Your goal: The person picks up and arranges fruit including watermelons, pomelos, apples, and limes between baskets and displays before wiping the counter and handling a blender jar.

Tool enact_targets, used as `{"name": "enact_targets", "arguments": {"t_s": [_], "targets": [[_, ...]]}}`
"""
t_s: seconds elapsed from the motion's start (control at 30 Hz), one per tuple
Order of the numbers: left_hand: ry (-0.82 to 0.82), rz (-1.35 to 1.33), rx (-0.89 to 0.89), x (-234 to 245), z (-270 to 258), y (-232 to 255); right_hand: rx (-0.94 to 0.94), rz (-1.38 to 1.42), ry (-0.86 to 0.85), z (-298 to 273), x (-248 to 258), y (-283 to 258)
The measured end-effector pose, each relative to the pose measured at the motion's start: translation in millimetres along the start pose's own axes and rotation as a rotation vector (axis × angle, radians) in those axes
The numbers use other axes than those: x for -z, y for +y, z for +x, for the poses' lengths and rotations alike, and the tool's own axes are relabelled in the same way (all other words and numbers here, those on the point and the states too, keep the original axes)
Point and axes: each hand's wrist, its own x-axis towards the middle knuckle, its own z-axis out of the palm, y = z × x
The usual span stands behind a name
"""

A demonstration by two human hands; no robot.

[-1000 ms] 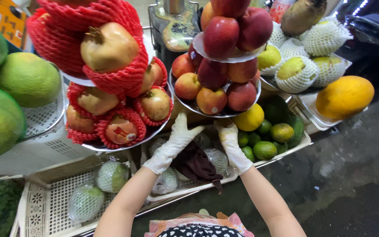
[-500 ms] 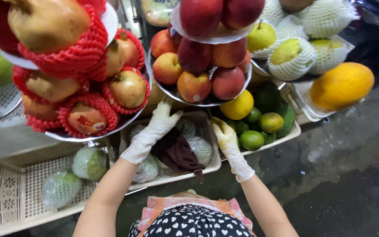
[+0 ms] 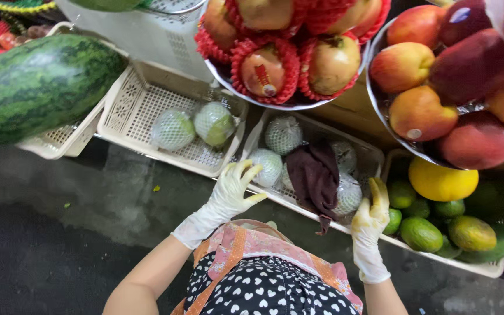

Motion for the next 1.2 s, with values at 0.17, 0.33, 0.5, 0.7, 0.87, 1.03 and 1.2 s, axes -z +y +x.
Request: {"name": "enact_targets", "arguments": {"t_s": [0.17,0.33,0.5,0.7,0.87,1.03,1.2], "targets": [[-0.143,-0.018,0.033,-10,-21,-15,0.045,0.137,-0.052,4,-3,3],[-0.129,0.013,0.095,-12,-34,-15,-0.316,0.415,-0.135,5,-14,3],[0.072,-0.206,0.010,40,-35,-20,-0.163,0.397,-0.082,10,-11,-15],[0.467,0.123,0.430,108,-42,-99,0.171,0.191,0.019,17,-41,-146],[0.324,0.155,0.237,120,-38,-138,0.397,-0.118,-0.176,25,-139,-203],[0.153,-0.060,0.105,98,-26,-120,0.217,-0.454,-0.142,23,-169,-189],[-0.103,-0.111,-0.154,64,-7,-96,-0.072,-0.706,-0.145,16,-124,-141]]}}
